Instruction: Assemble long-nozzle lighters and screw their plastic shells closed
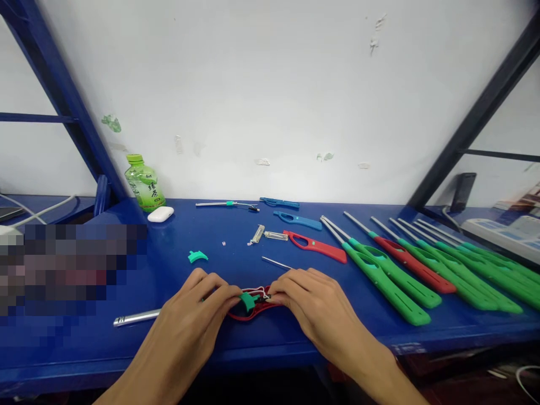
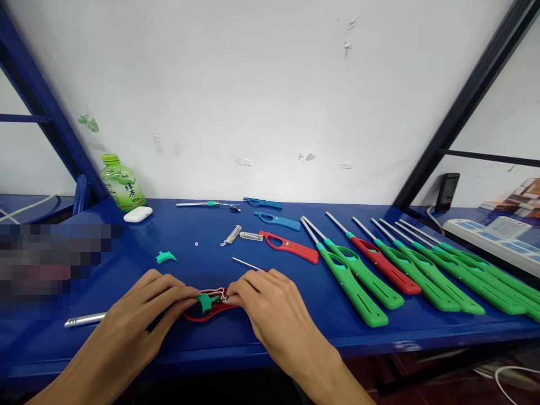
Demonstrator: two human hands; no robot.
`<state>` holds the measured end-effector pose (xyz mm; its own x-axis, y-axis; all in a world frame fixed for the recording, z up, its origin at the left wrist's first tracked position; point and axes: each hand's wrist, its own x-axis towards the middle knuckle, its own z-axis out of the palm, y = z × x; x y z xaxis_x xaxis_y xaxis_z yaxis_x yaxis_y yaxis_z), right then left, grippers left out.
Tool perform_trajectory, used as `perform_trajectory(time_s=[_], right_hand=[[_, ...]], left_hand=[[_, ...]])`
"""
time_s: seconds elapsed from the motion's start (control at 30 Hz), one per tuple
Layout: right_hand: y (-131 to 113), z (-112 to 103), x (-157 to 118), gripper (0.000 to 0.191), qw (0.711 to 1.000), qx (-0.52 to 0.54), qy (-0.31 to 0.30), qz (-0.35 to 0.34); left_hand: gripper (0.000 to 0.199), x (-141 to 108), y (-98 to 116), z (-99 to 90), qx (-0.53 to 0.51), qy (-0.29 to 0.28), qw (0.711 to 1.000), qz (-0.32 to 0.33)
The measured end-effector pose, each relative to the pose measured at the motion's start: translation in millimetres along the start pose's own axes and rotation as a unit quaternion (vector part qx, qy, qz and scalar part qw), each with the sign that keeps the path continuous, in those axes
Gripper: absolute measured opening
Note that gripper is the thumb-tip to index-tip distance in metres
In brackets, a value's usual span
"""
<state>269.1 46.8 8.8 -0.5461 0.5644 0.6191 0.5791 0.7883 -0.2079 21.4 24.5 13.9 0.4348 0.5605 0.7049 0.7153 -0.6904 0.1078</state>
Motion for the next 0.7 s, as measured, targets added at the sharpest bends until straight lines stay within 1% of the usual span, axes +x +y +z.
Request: perform_trajectory(time_s=[0.17, 0.27, 0.43, 0.7], right_hand=[[-0.7, -1.0, 2.5, 0.011, 0.999, 0.023, 0.031, -0.012], [-0.5, -1.0, 3.5, 0.012, 0.999, 0.025, 0.043, -0.016], [-2.8, -1.6, 3.4, 0.014, 0.999, 0.034, 0.038, -0.018], [-3.7, -3.5, 4.9, 0.018, 0.999, 0.034, 0.026, -0.008]], left_hand=[[0.020, -1.0, 0.2, 1.2, -0.006, 0.000, 1.000, -0.002], [0.018, -2.3, 0.3, 1.9, -0.012, -0.002, 1.000, -0.013], [0.019, -2.2, 1.5, 3.3, -0.024, -0.002, 0.999, -0.029], [0.022, 2.5, 4.8, 4.9, 0.006, 0.012, 1.000, -0.002]])
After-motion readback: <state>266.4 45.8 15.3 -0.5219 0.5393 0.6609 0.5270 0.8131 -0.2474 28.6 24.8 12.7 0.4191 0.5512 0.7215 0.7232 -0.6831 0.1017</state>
